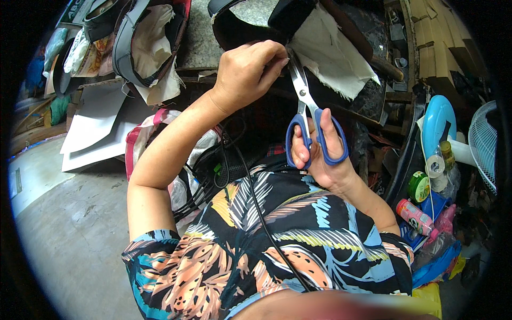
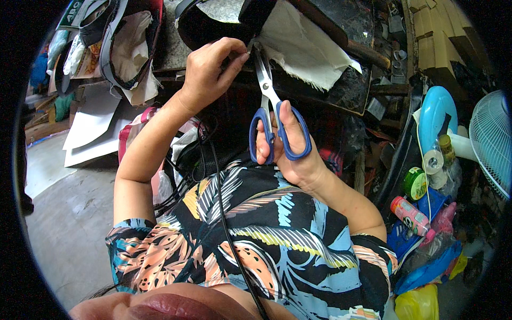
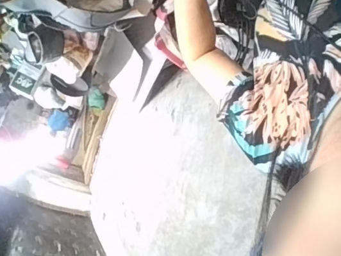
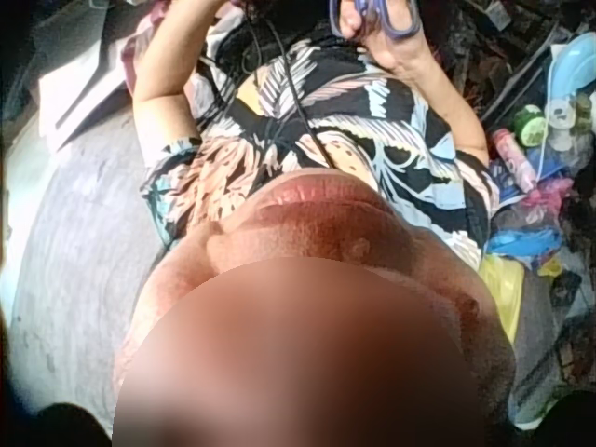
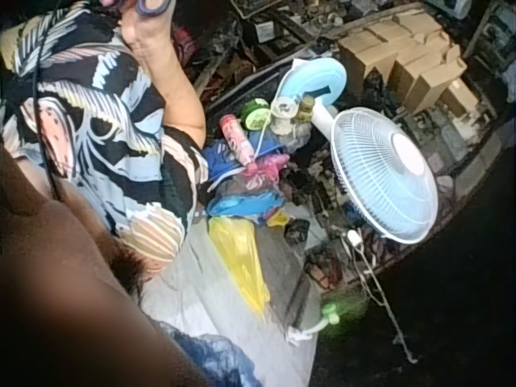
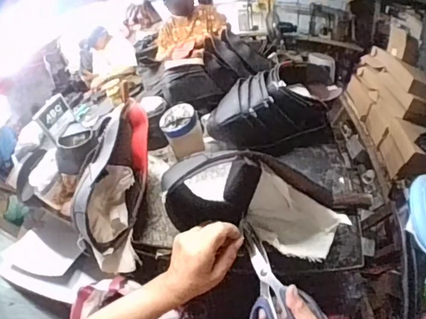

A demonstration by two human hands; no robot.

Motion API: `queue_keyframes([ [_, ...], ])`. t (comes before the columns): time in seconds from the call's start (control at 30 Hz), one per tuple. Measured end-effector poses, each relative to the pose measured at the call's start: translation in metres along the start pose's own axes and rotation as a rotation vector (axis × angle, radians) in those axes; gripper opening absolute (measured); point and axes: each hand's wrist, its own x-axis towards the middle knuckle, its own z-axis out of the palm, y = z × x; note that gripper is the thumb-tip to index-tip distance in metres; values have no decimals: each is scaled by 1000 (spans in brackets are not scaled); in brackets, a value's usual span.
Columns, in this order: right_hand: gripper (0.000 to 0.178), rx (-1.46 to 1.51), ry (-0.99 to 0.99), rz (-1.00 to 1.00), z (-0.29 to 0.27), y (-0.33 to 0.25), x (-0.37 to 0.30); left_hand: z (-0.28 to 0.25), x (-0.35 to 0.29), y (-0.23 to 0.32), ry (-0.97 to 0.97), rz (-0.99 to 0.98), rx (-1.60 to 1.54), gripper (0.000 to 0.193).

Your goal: The person trims and fits a white fabric insert into the opening of a black shoe using scissors. They repeatedly adjust the fabric, cut excess material, and press the insert into place. The shoe is turned over to show the sole at the end.

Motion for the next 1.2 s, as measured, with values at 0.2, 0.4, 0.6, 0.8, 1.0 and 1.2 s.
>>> queue_keyframes([
  [0.2,70,-59,18,3,1,0,-5,2,-2,0,6,-134,-83,14],
  [0.4,68,-94,-65,-33,-2,-2,-12,4,-1,-4,64,-62,-56,14],
  [0.6,67,-29,-64,-13,-6,-5,-6,3,0,-1,33,-189,-109,15],
  [0.8,69,8,-67,-22,-7,-9,-3,6,10,-2,82,-48,-189,13],
  [1.0,70,41,-43,-12,-14,-6,-2,10,6,-1,26,169,21,14],
  [1.2,71,64,-120,-2,-22,-1,-3,9,2,-2,40,115,-10,15],
])
